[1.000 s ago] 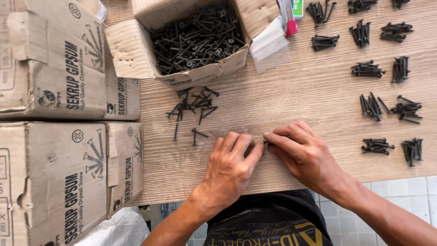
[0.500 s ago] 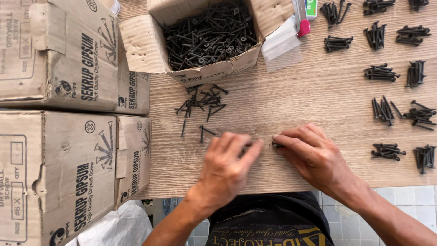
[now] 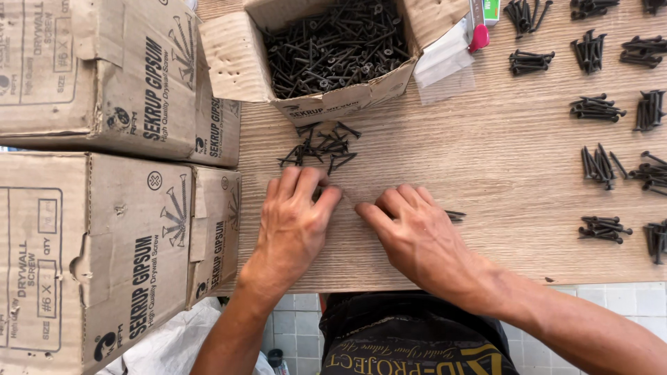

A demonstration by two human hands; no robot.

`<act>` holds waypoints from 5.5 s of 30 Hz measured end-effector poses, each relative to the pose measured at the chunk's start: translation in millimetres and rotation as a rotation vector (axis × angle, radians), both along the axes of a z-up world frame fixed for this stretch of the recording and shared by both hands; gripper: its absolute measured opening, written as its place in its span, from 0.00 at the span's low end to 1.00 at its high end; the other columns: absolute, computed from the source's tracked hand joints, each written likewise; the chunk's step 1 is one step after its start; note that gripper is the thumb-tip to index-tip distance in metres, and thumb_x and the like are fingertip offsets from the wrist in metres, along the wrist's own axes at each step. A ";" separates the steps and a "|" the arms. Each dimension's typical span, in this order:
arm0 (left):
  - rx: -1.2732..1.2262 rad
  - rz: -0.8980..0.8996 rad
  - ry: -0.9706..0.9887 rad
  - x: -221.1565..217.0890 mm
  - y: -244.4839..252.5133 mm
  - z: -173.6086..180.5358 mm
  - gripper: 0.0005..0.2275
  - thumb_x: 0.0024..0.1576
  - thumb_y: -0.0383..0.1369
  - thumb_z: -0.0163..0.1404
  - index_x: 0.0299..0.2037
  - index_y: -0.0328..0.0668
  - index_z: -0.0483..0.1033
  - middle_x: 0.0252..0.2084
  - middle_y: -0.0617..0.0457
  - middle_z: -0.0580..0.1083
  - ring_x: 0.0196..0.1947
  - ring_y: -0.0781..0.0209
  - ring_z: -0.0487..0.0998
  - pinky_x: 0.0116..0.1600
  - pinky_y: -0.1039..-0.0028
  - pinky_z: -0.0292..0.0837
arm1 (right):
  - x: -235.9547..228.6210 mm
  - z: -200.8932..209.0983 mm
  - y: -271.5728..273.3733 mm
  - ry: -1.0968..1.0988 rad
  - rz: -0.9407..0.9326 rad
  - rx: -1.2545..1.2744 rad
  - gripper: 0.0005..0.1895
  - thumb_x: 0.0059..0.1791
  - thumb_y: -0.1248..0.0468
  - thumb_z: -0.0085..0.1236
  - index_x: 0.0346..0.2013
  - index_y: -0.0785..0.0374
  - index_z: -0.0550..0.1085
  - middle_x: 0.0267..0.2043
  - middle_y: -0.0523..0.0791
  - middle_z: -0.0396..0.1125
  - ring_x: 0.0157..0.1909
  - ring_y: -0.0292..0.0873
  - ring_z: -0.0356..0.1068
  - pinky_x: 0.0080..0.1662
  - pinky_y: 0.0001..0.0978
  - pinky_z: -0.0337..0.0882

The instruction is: The person sorts black drywall screws from a cardboard box onto a wooden table, arranging them into small piles. The hands pick up screws from the box and place them on the table, organizing them into groups.

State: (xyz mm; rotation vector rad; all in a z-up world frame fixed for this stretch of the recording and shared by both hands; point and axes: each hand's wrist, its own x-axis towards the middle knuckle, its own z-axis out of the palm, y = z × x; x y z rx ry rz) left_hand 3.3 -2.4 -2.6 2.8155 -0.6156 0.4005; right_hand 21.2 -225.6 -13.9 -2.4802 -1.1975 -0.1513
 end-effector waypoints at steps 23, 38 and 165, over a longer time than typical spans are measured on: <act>-0.461 -0.171 0.204 59.3 -113.7 -22.4 0.04 0.67 0.28 0.51 0.39 0.42 0.71 0.36 0.50 0.72 0.26 0.42 0.75 0.25 0.52 0.68 | 35.1 2.5 -109.5 0.526 -0.174 0.081 0.03 0.56 0.63 0.55 0.41 0.57 0.71 0.40 0.42 0.73 0.43 0.47 0.70 0.50 0.40 0.67; -0.291 -0.362 0.119 19.4 -121.6 -16.7 0.02 0.62 0.20 0.52 0.41 0.34 0.74 0.41 0.45 0.70 0.42 0.47 0.72 0.32 0.61 0.73 | 25.8 11.1 -130.0 0.400 -0.341 0.289 0.02 0.56 0.66 0.60 0.39 0.58 0.76 0.38 0.39 0.75 0.40 0.38 0.74 0.46 0.30 0.69; -0.269 -0.038 -0.302 30.0 -84.5 -54.3 0.05 0.61 0.28 0.50 0.36 0.46 0.79 0.30 0.55 0.64 0.31 0.54 0.74 0.33 0.68 0.75 | 139.2 -20.4 18.1 0.314 -0.007 0.028 0.07 0.51 0.51 0.63 0.37 0.47 0.77 0.26 0.43 0.73 0.35 0.59 0.78 0.34 0.58 0.76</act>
